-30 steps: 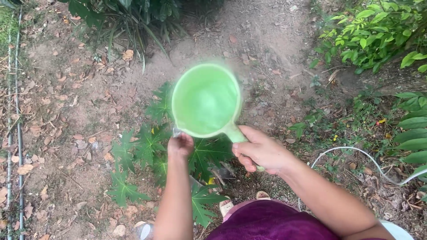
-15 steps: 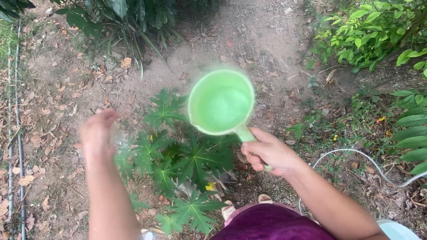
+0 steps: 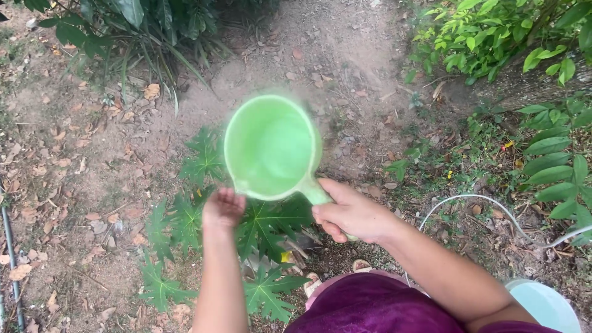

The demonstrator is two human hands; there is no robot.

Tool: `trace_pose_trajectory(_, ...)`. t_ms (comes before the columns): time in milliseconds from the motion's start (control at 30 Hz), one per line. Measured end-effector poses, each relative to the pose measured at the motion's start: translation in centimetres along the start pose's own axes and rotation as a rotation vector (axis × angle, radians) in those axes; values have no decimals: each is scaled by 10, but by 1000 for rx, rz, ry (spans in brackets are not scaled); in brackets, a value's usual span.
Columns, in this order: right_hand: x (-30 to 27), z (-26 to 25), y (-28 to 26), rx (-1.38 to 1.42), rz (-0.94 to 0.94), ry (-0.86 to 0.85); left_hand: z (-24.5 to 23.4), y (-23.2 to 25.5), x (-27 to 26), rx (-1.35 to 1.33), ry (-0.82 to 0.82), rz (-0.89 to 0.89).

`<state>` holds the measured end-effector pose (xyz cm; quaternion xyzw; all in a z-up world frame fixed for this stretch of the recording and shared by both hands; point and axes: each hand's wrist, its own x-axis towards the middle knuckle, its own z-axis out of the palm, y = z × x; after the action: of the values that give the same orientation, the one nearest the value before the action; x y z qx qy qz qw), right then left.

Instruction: The person pours water from a white bucket into a green scoop and then waters several plants in a garden. The person uses the scoop to pour water onto the soil around the plants.

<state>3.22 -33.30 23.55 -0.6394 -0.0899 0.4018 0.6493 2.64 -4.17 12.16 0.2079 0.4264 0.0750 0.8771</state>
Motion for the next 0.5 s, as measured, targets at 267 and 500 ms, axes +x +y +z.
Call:
trace_pose_trajectory(267, 12, 1, -2, 84, -41, -13, -11, -30, 32, -400, -121, -143)
trace_pose_trajectory(500, -6, -14, -7, 187, -41, -19, -1, 63, 45, -158, -86, 31)
